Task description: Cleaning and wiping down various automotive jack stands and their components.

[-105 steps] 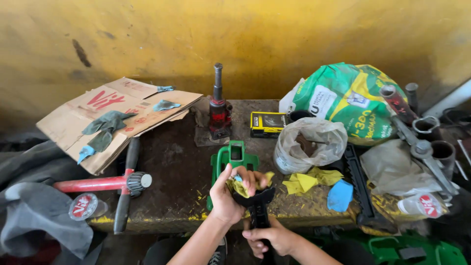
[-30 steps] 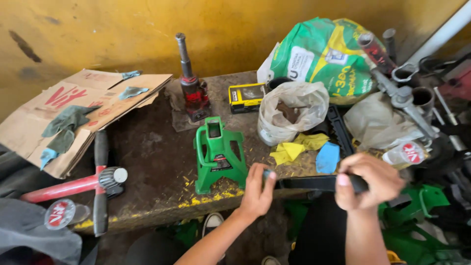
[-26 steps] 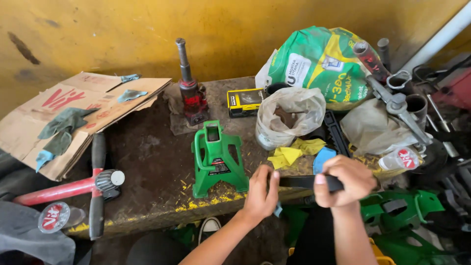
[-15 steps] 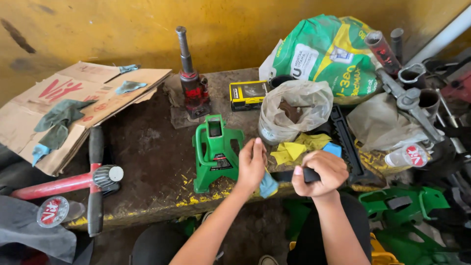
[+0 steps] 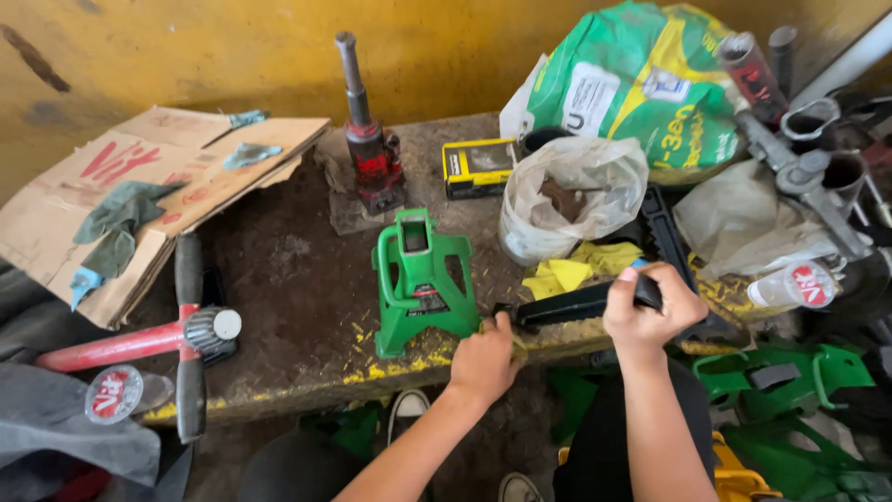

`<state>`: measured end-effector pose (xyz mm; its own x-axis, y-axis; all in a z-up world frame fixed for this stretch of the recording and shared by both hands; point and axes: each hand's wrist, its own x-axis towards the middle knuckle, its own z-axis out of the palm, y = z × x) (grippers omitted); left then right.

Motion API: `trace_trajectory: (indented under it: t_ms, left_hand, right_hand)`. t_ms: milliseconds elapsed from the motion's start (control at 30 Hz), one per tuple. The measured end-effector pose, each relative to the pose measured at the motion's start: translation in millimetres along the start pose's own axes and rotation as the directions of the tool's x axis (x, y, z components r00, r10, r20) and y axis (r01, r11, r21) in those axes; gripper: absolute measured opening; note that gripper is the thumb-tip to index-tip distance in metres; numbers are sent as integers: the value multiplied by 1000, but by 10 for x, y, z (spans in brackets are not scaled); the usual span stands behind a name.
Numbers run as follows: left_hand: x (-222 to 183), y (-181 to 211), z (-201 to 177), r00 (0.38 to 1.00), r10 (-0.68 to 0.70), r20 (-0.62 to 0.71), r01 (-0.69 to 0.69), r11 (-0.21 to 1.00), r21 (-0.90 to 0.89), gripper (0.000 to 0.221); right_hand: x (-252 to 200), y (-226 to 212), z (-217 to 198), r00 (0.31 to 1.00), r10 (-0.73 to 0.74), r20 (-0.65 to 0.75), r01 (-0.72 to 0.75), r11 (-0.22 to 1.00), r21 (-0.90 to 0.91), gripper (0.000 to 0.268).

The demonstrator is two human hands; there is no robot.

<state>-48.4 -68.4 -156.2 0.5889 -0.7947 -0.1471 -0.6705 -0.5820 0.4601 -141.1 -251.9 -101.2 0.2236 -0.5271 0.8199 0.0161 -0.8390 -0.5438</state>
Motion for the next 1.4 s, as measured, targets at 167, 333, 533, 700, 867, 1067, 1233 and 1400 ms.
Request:
trace_trajectory:
  t_ms: [167, 333, 533, 700, 867, 1067, 1233, 1400]
  left_hand:
    - [184, -447, 823, 990, 112, -82, -102, 988, 118, 29]
    - [12, -126, 17, 985, 175, 9, -174, 983, -60, 20]
    - [6, 22, -671, 889, 255, -380, -449, 647, -616, 12]
    - [82, 139, -714, 908, -94, -407, -355, 342, -870, 5]
    - [162, 159, -747, 795, -62, -603, -551, 343, -761, 10]
    - [376, 59, -474, 777, -94, -623, -589, 242, -771, 20]
    - [403, 69, -610, 900, -186, -393, -421, -147, -895, 14]
    - [344, 118, -660, 979, -179, -94, -164, -432, -887, 10]
  right_hand:
    - [-99, 111, 13, 989, 146, -16, -146, 989, -18, 31]
    - [-24, -160, 66, 994, 105, 28, -105, 995, -5, 35]
    - [11, -442, 108, 938, 247, 245, -266, 963, 47, 32]
    - [18, -670, 190, 912, 167, 374, -197, 980, 43, 36]
    - [-43, -711, 234, 915, 153, 374, -185, 981, 50, 37]
    - [-32, -655, 200, 924, 33, 380, -75, 993, 96, 46]
    - [-58, -653, 178, 909, -155, 386, 45, 959, 278, 67]
    - [-53, -688, 206, 835, -391, 387, 222, 883, 413, 91]
